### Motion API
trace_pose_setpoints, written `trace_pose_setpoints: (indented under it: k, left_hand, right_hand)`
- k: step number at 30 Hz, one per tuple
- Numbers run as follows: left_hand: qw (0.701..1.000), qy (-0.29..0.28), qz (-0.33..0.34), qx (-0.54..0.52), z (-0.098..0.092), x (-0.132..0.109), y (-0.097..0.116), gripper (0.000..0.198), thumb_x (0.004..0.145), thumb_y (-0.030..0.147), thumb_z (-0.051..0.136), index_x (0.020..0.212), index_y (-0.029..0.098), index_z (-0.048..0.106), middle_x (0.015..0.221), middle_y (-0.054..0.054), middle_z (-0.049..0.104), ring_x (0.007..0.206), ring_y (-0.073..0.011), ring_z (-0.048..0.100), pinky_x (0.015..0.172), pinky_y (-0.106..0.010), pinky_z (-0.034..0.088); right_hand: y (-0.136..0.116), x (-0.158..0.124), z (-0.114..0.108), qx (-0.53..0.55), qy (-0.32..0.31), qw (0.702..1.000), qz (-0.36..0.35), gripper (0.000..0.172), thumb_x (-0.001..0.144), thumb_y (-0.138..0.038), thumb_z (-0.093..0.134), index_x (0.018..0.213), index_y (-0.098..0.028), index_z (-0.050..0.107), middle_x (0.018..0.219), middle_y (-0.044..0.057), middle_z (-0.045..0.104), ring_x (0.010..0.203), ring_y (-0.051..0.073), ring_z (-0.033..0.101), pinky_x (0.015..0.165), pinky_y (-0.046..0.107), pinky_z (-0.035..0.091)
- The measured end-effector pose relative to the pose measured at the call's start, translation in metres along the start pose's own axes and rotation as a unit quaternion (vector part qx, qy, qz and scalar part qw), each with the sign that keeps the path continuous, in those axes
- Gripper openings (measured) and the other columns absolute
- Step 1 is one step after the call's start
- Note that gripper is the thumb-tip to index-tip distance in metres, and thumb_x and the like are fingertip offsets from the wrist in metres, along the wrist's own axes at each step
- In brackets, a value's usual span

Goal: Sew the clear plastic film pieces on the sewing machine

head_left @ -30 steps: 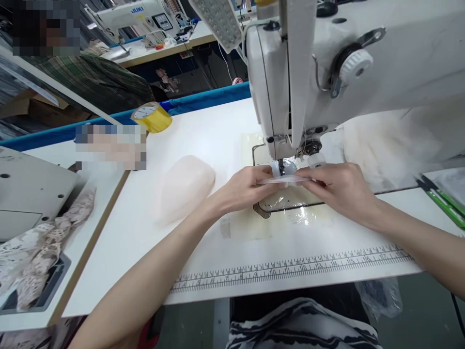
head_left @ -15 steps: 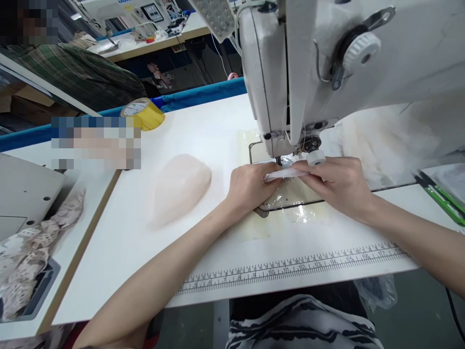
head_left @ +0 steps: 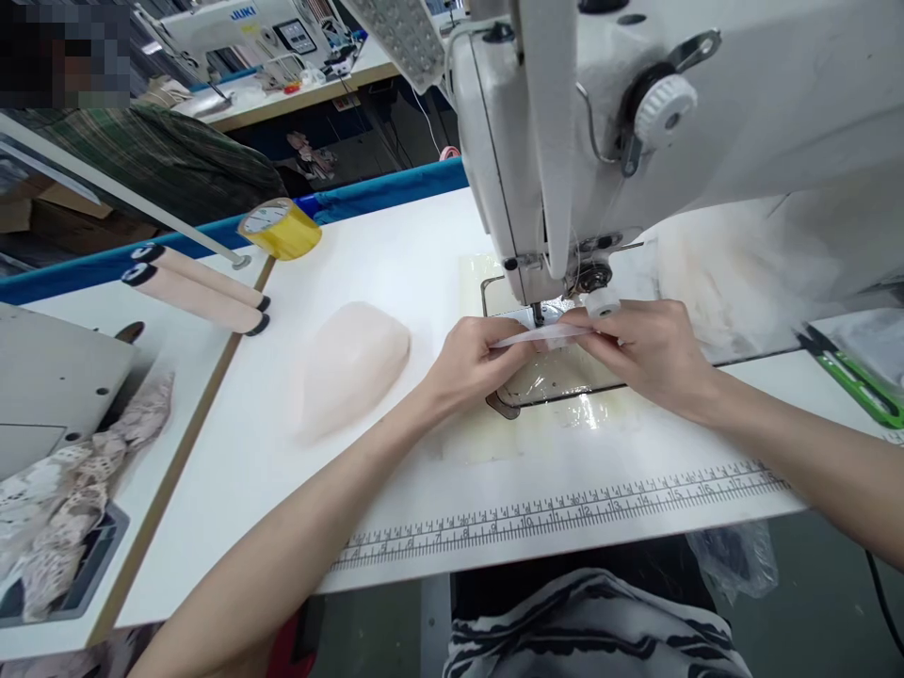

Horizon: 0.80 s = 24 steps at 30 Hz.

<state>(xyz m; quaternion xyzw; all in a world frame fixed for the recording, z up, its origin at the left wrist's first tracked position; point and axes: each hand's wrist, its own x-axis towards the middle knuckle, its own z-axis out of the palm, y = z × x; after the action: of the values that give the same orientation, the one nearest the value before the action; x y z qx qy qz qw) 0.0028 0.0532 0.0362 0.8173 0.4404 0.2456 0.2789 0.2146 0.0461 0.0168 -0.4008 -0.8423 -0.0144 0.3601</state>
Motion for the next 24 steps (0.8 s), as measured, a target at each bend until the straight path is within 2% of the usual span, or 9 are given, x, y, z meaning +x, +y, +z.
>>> trace_pose_setpoints:
  k: [4, 6, 8, 10, 14, 19, 24]
  left_hand:
    - [0.989, 0.030, -0.021, 0.146, 0.004, 0.000, 0.001, 0.013, 0.078, 0.028, 0.058, 0.078, 0.019, 0.067, 0.058, 0.004, 0.055, 0.051, -0.0086, 0.041, 0.051, -0.022, 0.030]
    - [0.978, 0.055, -0.034, 0.200, 0.010, 0.000, 0.001, 0.020, 0.078, 0.033, 0.061, 0.091, 0.022, 0.070, 0.061, 0.003, 0.060, 0.051, -0.0098, 0.045, 0.052, -0.022, 0.031]
    - [0.972, 0.079, -0.043, 0.217, 0.016, 0.002, -0.001, 0.024, 0.079, 0.039, 0.060, 0.096, 0.023, 0.071, 0.062, 0.001, 0.063, 0.052, -0.0110, 0.048, 0.052, -0.022, 0.032]
    - [0.968, 0.099, -0.045, 0.227, 0.020, 0.003, -0.002, 0.024, 0.081, 0.040, 0.059, 0.093, 0.023, 0.072, 0.060, 0.000, 0.063, 0.051, -0.0115, 0.049, 0.052, -0.022, 0.032]
    - [0.968, 0.119, -0.026, 0.221, 0.023, 0.003, -0.003, 0.022, 0.078, 0.030, 0.058, 0.093, 0.022, 0.072, 0.056, 0.002, 0.061, 0.048, -0.0101, 0.047, 0.051, -0.022, 0.033]
    - [0.981, 0.099, -0.016, 0.165, 0.020, 0.000, -0.002, 0.019, 0.076, 0.025, 0.056, 0.087, 0.019, 0.070, 0.053, 0.003, 0.056, 0.047, -0.0083, 0.044, 0.050, -0.020, 0.034]
    - [0.992, 0.081, -0.001, 0.099, 0.018, -0.002, 0.000, 0.013, 0.077, 0.024, 0.054, 0.071, 0.016, 0.063, 0.050, 0.004, 0.047, 0.046, -0.0078, 0.037, 0.047, -0.022, 0.031]
  right_hand:
    - [-0.001, -0.001, 0.000, 0.006, 0.013, 1.000, 0.000, 0.028, 0.096, -0.031, 0.049, 0.085, -0.022, 0.072, 0.054, -0.002, 0.054, 0.046, 0.010, 0.045, 0.044, 0.025, 0.025]
    - [-0.002, -0.001, 0.001, 0.009, 0.015, 1.000, -0.002, 0.026, 0.097, -0.031, 0.048, 0.091, -0.025, 0.072, 0.057, -0.003, 0.057, 0.048, 0.010, 0.047, 0.045, 0.025, 0.026]
    - [-0.003, -0.002, 0.001, 0.014, 0.015, 1.000, -0.002, 0.025, 0.097, -0.030, 0.047, 0.094, -0.027, 0.072, 0.060, -0.003, 0.059, 0.049, 0.011, 0.048, 0.046, 0.025, 0.027]
    - [-0.003, -0.001, 0.001, 0.019, 0.022, 1.000, -0.002, 0.025, 0.097, -0.029, 0.048, 0.092, -0.026, 0.072, 0.062, -0.003, 0.061, 0.050, 0.011, 0.049, 0.046, 0.026, 0.027]
    - [-0.003, 0.000, 0.001, 0.023, 0.022, 0.999, 0.007, 0.026, 0.096, -0.028, 0.048, 0.084, -0.024, 0.072, 0.063, -0.002, 0.061, 0.050, 0.010, 0.048, 0.045, 0.025, 0.025]
    - [-0.003, 0.002, 0.004, 0.023, 0.028, 0.999, 0.018, 0.030, 0.096, -0.029, 0.047, 0.077, -0.021, 0.070, 0.060, -0.002, 0.059, 0.046, 0.009, 0.043, 0.045, 0.024, 0.024]
    - [-0.001, 0.002, 0.007, 0.031, 0.050, 0.998, 0.012, 0.024, 0.092, -0.023, 0.051, 0.078, -0.020, 0.071, 0.062, -0.003, 0.061, 0.048, 0.009, 0.045, 0.045, 0.024, 0.022]
